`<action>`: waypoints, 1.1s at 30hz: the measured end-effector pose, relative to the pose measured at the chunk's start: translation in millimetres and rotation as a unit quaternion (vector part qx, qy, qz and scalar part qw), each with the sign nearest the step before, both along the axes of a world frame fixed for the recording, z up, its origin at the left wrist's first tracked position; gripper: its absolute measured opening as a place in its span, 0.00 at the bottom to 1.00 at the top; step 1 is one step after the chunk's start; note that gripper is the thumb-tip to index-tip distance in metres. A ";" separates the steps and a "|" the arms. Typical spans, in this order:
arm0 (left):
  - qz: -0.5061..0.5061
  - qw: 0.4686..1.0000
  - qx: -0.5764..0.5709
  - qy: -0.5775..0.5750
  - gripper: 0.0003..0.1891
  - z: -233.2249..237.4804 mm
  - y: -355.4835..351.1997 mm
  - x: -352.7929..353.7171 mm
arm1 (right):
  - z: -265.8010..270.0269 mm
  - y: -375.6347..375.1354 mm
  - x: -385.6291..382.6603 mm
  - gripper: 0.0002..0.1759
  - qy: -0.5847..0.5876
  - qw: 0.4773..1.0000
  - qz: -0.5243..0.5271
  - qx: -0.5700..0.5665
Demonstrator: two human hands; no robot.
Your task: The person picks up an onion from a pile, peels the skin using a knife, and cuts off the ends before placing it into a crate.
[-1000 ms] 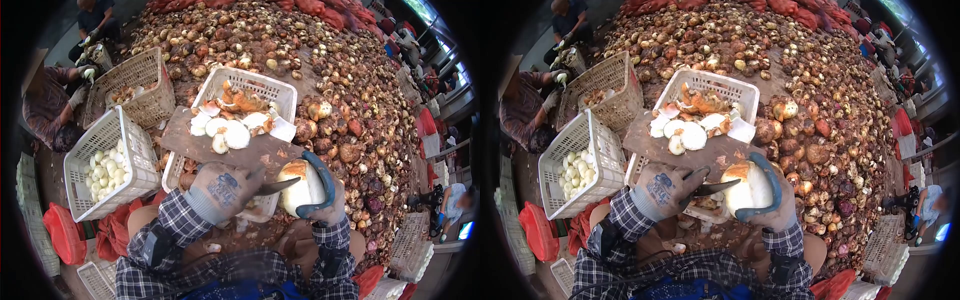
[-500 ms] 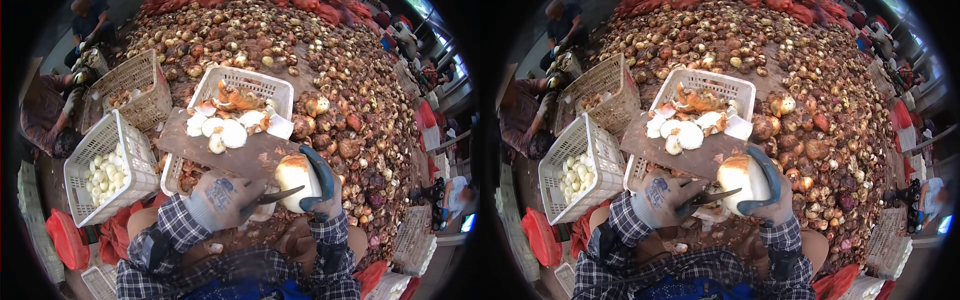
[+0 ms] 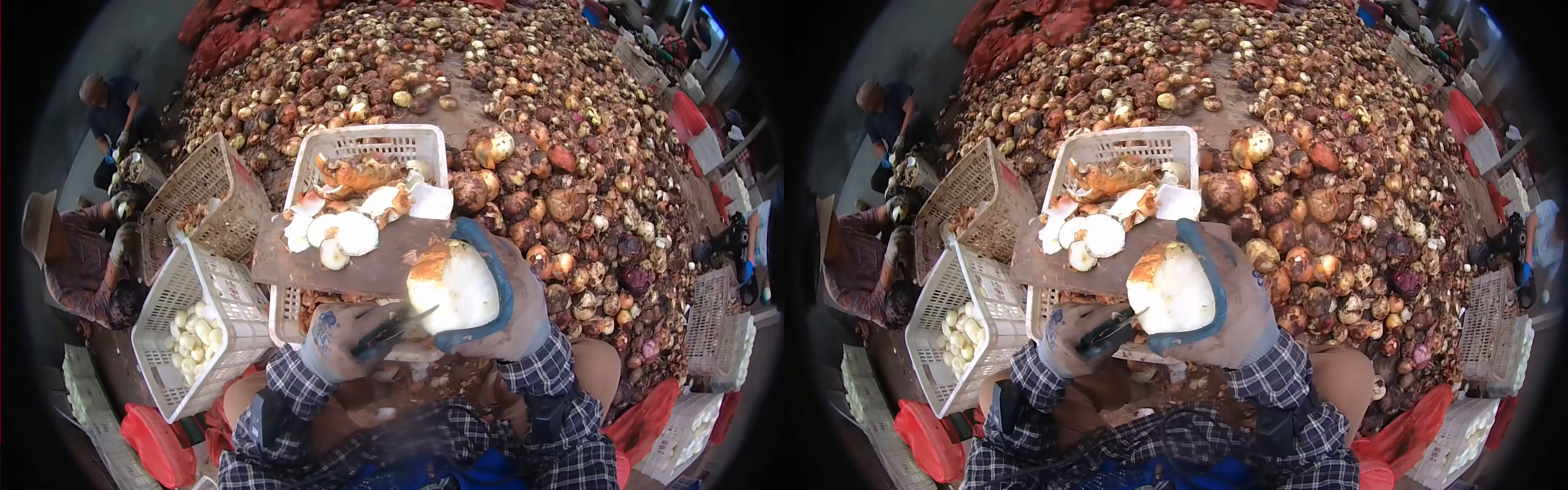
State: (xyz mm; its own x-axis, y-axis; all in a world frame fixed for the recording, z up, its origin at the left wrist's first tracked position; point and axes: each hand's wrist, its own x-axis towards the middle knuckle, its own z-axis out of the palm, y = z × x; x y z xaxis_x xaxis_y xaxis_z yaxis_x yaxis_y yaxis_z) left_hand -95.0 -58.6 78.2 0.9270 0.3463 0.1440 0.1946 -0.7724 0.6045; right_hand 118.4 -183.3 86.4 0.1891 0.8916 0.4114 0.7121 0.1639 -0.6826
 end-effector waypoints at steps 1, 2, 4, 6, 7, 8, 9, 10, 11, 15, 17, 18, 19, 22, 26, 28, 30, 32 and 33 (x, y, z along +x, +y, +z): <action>-0.003 1.000 -0.008 -0.006 0.17 -3.9 0.2 0.9 | 8.2 -0.5 -1.7 0.56 -0.012 1.000 -0.001 -0.007; -0.005 1.000 -0.015 -0.012 0.17 -9.1 1.3 2.0 | 11.8 -1.3 -2.1 0.57 -0.024 1.000 -0.002 -0.013; -0.010 1.000 -0.001 -0.028 0.16 -10.8 0.8 3.5 | 8.5 -3.4 -0.9 0.57 -0.025 1.000 -0.013 -0.001; -0.011 0.998 0.039 -0.049 0.16 -10.0 -1.9 4.5 | 4.8 -5.3 0.5 0.58 -0.022 0.999 -0.017 0.014; -0.013 0.998 0.035 -0.056 0.15 -11.0 -2.2 5.7 | 3.3 -5.2 1.7 0.57 -0.020 0.999 -0.015 0.024; -0.013 0.997 0.031 -0.063 0.14 -13.0 -2.0 6.5 | 1.2 -4.7 2.6 0.57 -0.017 0.999 -0.012 0.034; -0.012 0.997 0.027 -0.070 0.13 -13.9 -2.0 6.5 | -3.2 -5.0 3.7 0.56 0.040 0.999 -0.015 0.019; -0.008 0.997 0.014 -0.076 0.12 -13.1 -2.6 6.1 | -9.7 -5.9 4.5 0.55 0.097 0.995 -0.016 0.003; -0.002 0.997 0.001 -0.083 0.11 -11.7 -3.3 6.3 | -16.2 -5.5 3.4 0.54 0.153 0.988 -0.014 -0.015; 0.041 0.995 -0.043 -0.076 0.08 2.6 -8.0 10.2 | -37.3 -7.2 -7.5 0.44 0.716 0.693 0.088 -0.017; 0.041 0.996 -0.026 -0.072 0.09 5.8 -8.7 10.2 | -50.7 -4.7 -12.6 0.48 0.783 0.607 0.131 0.019; 0.033 0.997 -0.015 -0.066 0.10 6.0 -8.1 9.2 | -48.1 -3.0 -14.4 0.50 0.802 0.580 0.143 0.022; 0.025 0.998 -0.006 -0.060 0.11 5.9 -8.1 8.2 | -44.3 -1.5 -16.1 0.52 0.819 0.552 0.153 0.024; 0.028 0.998 0.006 -0.051 0.17 9.0 -10.3 6.1 | -50.4 0.2 -9.9 0.57 0.811 0.560 0.169 -0.001; 0.019 0.999 0.006 -0.029 0.21 13.8 -8.1 2.6 | -32.2 0.4 -10.5 0.59 0.641 0.751 0.151 -0.054; 0.018 1.000 -0.009 -0.023 0.21 15.4 -7.0 2.0 | -29.1 3.0 -9.7 0.58 0.535 0.832 0.126 -0.077; 0.009 1.000 -0.012 -0.009 0.20 18.3 -5.6 1.6 | -32.1 3.9 -9.7 0.56 0.445 0.889 0.078 -0.072; 0.002 1.000 -0.010 -0.010 0.20 17.8 -4.6 0.4 | -24.0 2.6 -10.5 0.54 0.386 0.919 0.047 -0.071; 0.002 1.000 -0.007 -0.018 0.20 15.6 -4.0 -0.1 | -25.9 2.5 -9.0 0.53 0.344 0.936 0.038 -0.066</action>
